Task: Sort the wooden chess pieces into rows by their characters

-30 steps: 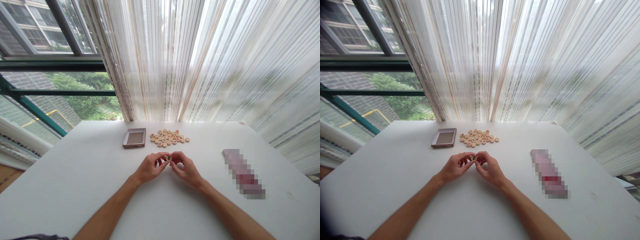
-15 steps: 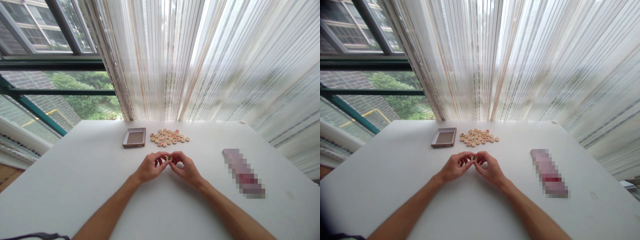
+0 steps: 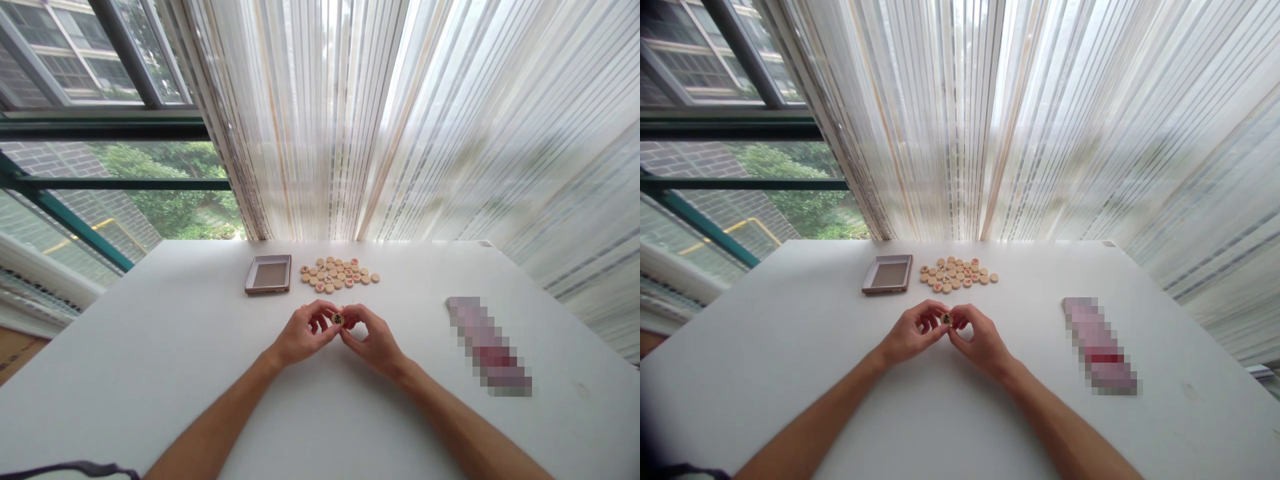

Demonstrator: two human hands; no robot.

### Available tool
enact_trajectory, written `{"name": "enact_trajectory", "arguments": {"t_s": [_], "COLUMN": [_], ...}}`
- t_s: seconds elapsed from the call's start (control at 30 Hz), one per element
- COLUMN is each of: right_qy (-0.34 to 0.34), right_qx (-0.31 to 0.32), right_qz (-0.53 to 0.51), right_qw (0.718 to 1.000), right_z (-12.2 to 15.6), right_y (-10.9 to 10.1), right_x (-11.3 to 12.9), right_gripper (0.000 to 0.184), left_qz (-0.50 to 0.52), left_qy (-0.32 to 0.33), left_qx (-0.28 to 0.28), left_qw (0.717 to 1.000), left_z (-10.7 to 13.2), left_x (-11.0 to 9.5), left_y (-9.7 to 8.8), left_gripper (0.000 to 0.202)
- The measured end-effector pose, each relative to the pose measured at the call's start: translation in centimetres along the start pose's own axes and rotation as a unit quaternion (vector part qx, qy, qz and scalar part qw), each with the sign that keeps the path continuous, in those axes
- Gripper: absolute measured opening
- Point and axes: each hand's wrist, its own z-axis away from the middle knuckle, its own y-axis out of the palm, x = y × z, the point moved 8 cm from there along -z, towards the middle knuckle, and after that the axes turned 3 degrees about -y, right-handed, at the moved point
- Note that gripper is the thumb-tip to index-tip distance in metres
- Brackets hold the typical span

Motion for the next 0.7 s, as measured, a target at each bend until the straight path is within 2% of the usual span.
{"name": "enact_trajectory", "arguments": {"t_s": [0.53,0.7], "right_qy": [-0.029,-0.022], "right_qx": [0.023,0.024], "right_qz": [0.017,0.007], "right_qw": [0.999,0.999], "right_z": [0.0,0.1], "right_y": [0.5,0.6], "right_x": [1.2,0.9], "right_gripper": [0.011,0.012], "left_qz": [0.018,0.028], "left_qy": [-0.021,-0.031], "left_qx": [-0.037,-0.032], "left_qw": [0.999,0.999], "left_z": [0.0,0.0], "left_x": [0.5,0.7], "left_y": [-0.6,-0.5], "left_gripper": [0.028,0.028]}}
